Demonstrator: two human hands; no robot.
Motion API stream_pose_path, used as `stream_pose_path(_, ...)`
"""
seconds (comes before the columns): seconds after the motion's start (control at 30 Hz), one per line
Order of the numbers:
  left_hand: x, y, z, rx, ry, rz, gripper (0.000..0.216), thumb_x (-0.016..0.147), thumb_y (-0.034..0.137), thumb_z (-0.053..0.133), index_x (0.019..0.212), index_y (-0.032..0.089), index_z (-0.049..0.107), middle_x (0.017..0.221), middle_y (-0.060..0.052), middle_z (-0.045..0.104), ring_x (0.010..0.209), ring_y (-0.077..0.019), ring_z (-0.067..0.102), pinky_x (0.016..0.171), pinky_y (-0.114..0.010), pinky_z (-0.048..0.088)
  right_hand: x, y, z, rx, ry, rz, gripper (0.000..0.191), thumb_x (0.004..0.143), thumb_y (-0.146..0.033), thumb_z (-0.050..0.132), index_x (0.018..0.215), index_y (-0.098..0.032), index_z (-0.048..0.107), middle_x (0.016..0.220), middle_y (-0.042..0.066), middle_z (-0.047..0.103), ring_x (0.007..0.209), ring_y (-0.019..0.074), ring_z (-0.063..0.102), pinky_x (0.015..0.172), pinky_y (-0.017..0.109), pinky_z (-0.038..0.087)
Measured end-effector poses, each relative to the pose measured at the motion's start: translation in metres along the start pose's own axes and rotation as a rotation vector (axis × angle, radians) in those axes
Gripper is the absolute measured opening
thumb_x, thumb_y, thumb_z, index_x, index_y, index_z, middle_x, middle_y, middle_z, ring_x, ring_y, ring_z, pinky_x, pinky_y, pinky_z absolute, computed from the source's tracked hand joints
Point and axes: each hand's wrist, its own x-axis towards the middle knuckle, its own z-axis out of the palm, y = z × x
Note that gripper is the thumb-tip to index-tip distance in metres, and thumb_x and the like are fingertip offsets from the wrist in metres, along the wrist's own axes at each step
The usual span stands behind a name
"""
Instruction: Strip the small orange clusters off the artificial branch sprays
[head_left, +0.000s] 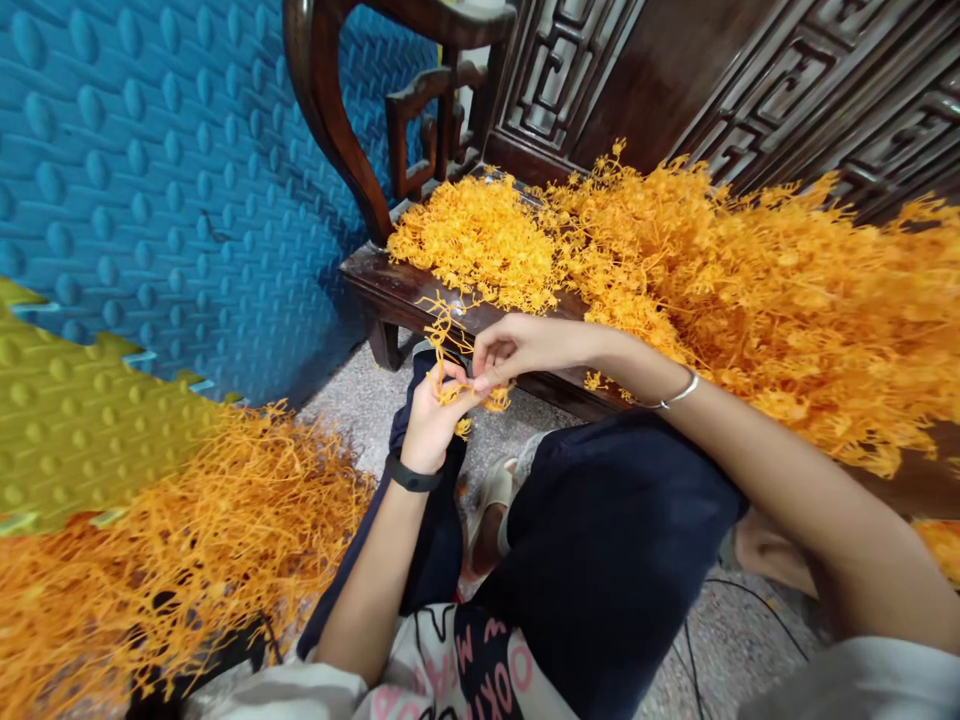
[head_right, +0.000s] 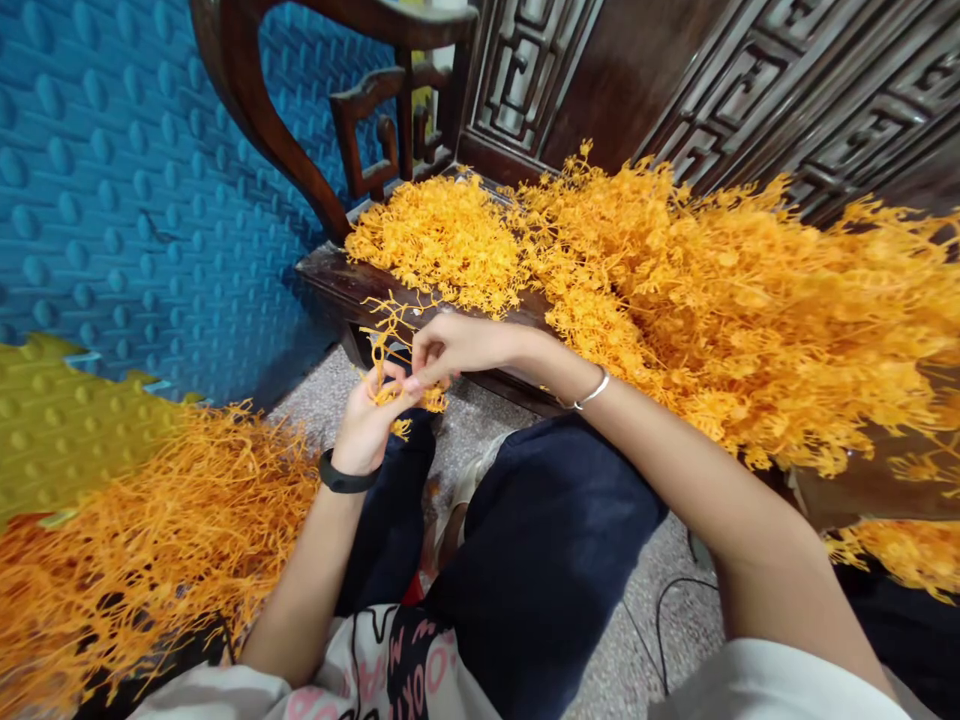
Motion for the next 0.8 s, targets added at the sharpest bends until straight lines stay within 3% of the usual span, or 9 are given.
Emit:
stream_pose_path(0.23, 0.002, -0.008, 0.005, 0.026, -0.005, 0.002, 0.028, 0.064, 0.031, 0.071, 0.074, 0.017, 0.049, 0.064, 0.004, 0.061, 0.06, -0.0094, 0.06, 0.063, -0.022, 0.048, -0.004, 0.005, -0.002, -0.03, -0.09, -0.008, 0.015, 0.07, -0.012, 0.062, 0.084, -0.012, 0.059, 0.073, 0.002, 0.064, 0.067, 0.0085, 0.059, 0.062, 0.021, 0.046)
stream_pose_path(0.4, 0.003, -0.009, 0.006, 0.035, -0.045, -0.08, 0.029, 0.067, 0.032, 0.069, 0.085, 0.015, 0.055, 0.062, 0.0, 0.064, 0.057, -0.0114, 0.061, 0.061, -0.024, 0.049, -0.002, 0.011, 0.001, -0.233, 0.063, 0.049, 0.012, 0.067, -0.005, 0.061, 0.078, -0.009, 0.061, 0.066, 0.001, 0.062, 0.06, 0.0075, 0.055, 0.059, 0.02, 0.042)
stream_pose_path(0.53, 0.003, -0.012, 0.007, 0.073, -0.092, -0.122, 0.025, 0.069, 0.036, 0.066, 0.073, 0.012, 0.06, 0.057, 0.0, 0.059, 0.046, -0.0098, 0.054, 0.048, -0.023, 0.048, 0.0, 0.013, -0.001, -0.389, 0.152, 0.011, 0.007, 0.064, -0.004, 0.063, 0.063, -0.011, 0.062, 0.059, -0.001, 0.059, 0.057, 0.007, 0.051, 0.058, 0.021, 0.037)
stream_pose_path(0.67, 0.007, -0.011, 0.009, 0.034, -0.061, -0.082, 0.024, 0.07, 0.037, 0.065, 0.07, 0.013, 0.062, 0.055, 0.001, 0.057, 0.043, -0.0094, 0.052, 0.043, -0.023, 0.046, 0.001, 0.017, -0.004, -0.322, 0.23, 0.004, 0.004, 0.065, -0.008, 0.063, 0.064, -0.011, 0.061, 0.061, -0.001, 0.06, 0.059, 0.0073, 0.051, 0.061, 0.022, 0.035)
stream_pose_path(0.8, 0.015, -0.006, 0.008, 0.066, -0.021, -0.023, 0.024, 0.071, 0.037, 0.065, 0.066, 0.014, 0.06, 0.052, 0.002, 0.056, 0.037, -0.0081, 0.05, 0.041, -0.022, 0.041, 0.007, 0.02, -0.002, -0.253, 0.41, 0.007, 0.004, 0.066, -0.012, 0.062, 0.063, -0.012, 0.06, 0.062, -0.002, 0.058, 0.06, 0.0072, 0.05, 0.062, 0.022, 0.035)
